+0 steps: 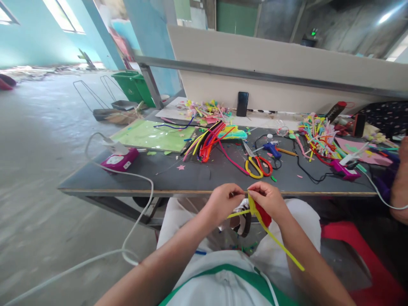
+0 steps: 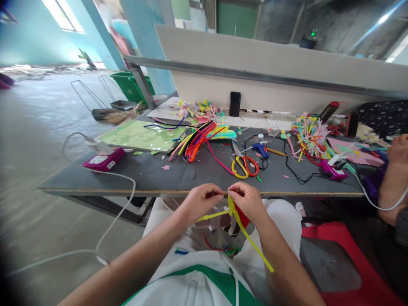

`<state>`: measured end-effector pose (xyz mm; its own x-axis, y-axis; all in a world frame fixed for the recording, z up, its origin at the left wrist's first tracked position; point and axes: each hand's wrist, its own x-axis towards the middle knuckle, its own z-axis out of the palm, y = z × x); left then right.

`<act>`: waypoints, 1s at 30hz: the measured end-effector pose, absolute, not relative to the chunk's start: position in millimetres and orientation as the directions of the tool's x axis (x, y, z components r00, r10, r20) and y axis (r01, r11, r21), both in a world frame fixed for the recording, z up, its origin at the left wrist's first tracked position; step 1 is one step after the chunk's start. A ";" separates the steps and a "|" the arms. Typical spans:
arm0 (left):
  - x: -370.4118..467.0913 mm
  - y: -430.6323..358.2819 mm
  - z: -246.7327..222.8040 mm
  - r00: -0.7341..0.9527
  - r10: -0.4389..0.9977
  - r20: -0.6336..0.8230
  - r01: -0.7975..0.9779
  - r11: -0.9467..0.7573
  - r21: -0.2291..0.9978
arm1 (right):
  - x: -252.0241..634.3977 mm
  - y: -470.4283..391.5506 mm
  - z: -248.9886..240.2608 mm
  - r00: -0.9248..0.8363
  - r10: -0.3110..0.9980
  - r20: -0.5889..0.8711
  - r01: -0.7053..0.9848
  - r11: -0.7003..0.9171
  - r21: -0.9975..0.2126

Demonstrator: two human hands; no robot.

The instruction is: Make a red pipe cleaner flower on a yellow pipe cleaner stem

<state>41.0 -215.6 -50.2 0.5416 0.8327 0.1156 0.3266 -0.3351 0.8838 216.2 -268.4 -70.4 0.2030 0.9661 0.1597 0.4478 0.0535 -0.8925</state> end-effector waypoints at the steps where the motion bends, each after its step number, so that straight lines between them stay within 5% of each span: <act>1: 36.7 -211.5 -46.9 0.509 0.850 0.133 0.306 -0.324 0.895 | 216.2 -268.4 -67.0 0.183 0.971 0.152 0.441 0.057 -0.896; 10: 31.4 -203.7 -53.5 0.828 0.484 -0.285 0.147 0.304 0.941 | 196.0 -261.3 -25.9 -0.107 0.986 0.127 0.420 0.160 -0.893; 13: 31.9 -203.1 -56.7 0.812 0.518 -0.270 0.038 0.415 0.909 | 198.8 -253.4 -24.9 -0.065 0.993 0.100 0.183 0.110 -0.977; 17: 34.6 -198.9 -49.6 0.708 0.677 -0.199 -0.228 0.487 0.843 | 209.5 -243.5 -46.7 0.208 0.976 0.070 -0.245 0.121 -0.962; 19: 38.7 -198.4 -45.0 0.634 0.746 -0.204 -0.340 0.506 0.793 | 211.5 -242.5 -59.7 0.235 0.971 0.044 -0.270 0.109 -0.957; 25: 49.8 -210.4 -42.7 0.530 0.829 -0.180 -0.488 0.472 0.735 | 197.6 -251.5 -67.8 -0.048 0.993 0.109 -0.290 0.091 -0.953; 30: 55.7 -223.2 -50.0 0.491 0.862 -0.126 -0.486 0.391 0.782 | 185.4 -248.3 -76.2 0.162 0.974 0.159 -0.242 0.195 -0.950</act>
